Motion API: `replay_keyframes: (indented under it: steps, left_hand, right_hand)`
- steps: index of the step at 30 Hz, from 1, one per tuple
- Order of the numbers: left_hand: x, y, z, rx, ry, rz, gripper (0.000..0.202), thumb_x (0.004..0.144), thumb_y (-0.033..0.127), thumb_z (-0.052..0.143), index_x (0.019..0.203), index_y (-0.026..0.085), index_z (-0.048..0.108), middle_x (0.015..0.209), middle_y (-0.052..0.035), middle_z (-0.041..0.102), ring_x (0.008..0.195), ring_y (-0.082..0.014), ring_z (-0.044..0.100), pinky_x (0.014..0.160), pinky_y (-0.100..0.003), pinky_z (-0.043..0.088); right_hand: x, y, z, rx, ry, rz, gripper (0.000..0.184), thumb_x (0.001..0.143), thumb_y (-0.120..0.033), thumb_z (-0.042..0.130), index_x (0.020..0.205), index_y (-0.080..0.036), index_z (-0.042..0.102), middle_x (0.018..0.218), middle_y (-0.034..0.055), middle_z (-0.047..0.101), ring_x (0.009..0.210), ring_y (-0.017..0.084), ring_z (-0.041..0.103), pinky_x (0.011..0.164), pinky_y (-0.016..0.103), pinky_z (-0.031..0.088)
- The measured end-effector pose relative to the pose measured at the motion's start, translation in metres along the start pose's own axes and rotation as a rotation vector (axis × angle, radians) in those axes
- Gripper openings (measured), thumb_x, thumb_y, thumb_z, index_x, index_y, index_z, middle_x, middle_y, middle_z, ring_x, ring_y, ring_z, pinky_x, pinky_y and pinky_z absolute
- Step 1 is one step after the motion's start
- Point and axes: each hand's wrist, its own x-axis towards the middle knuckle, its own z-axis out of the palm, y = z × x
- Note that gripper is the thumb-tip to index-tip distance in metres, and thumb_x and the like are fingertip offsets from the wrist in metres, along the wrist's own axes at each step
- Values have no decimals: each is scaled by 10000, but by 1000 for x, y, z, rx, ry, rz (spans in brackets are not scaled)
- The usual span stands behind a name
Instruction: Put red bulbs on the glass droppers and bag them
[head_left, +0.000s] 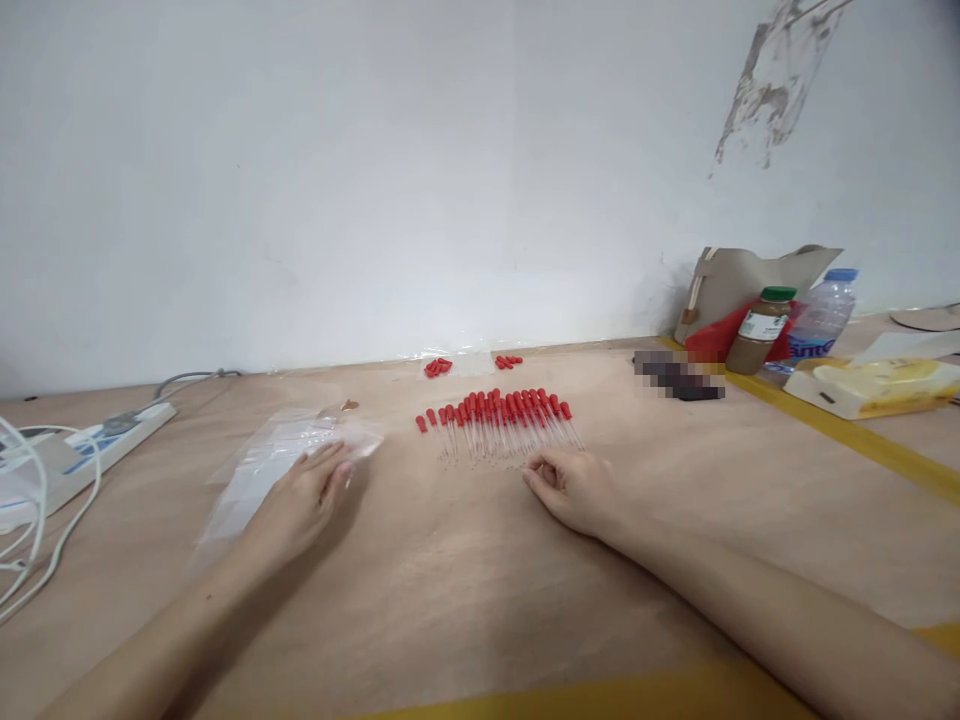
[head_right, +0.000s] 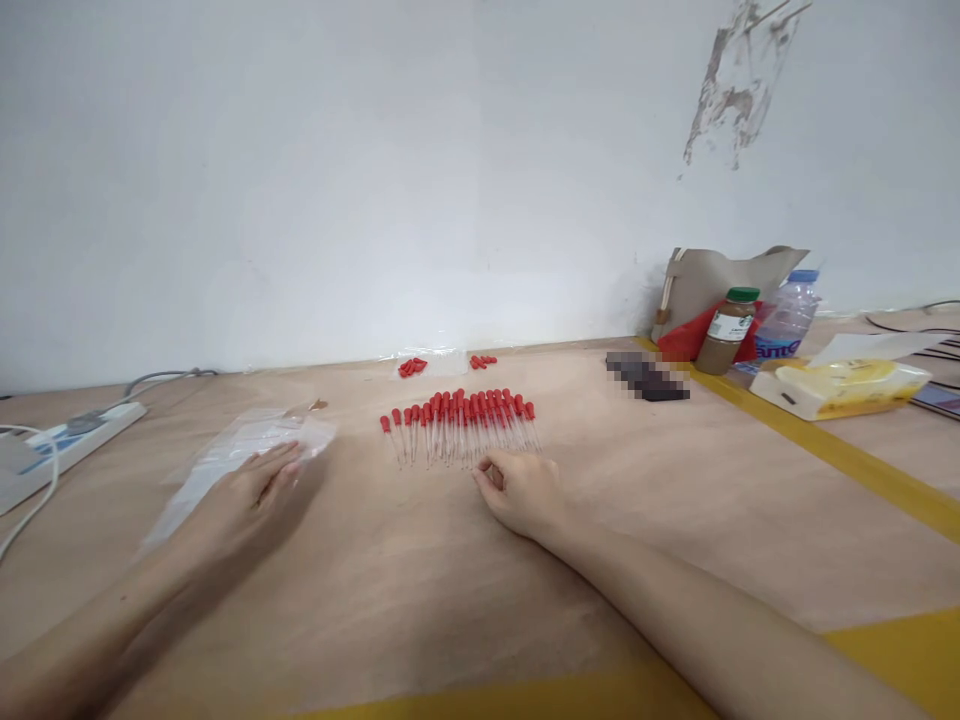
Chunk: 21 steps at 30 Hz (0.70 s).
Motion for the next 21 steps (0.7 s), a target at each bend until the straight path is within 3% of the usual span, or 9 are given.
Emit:
replay_keyframes:
  steps: [3,7,11,15,21]
  left_hand:
    - [-4,32,-13,-68,-196,368,427,907,372,279,1271,206,427,1333,-27,407,1259,-215,310,1051,-415,238]
    - [-13,75,-15,-139,-426,587,439,917,367,303,1347,290,263,1402,9,275,1292,-195,232,1065,-408,210]
    - [-21,91,-8,-183,-512,595,532,888,442,348,1368,318,156,1442,-6,130,1312,-237,146,1057,-468,175]
    - [-22,87,-4,-224,-527,566,519,889,432,351,1364,326,170,1443,0,122,1314,-240,133,1059,-473,161]
    - [-18,85,-6,-291,-517,638,548,877,414,398,1365,323,165,1440,-5,131,1307,-251,165,1057,-483,151]
  right_hand:
    - [2,0,-4,136,-8,-104,135,780,-281,497,762,-199,603,665,-4,597,584,101,512,521,212,332]
    - [0,-2,-10,257,-146,-312,150,767,-242,527,870,-183,619,732,21,590,664,112,522,606,225,403]
    - [-3,-4,-8,288,-231,-454,161,747,-195,556,888,-181,634,845,54,590,806,145,519,717,272,421]
    - [-4,-3,-3,331,-271,-510,187,748,-162,551,916,-179,632,880,56,587,838,139,513,754,276,422]
    - [-4,-4,-2,345,-307,-555,221,778,-136,497,939,-201,634,898,54,597,845,138,525,775,289,422]
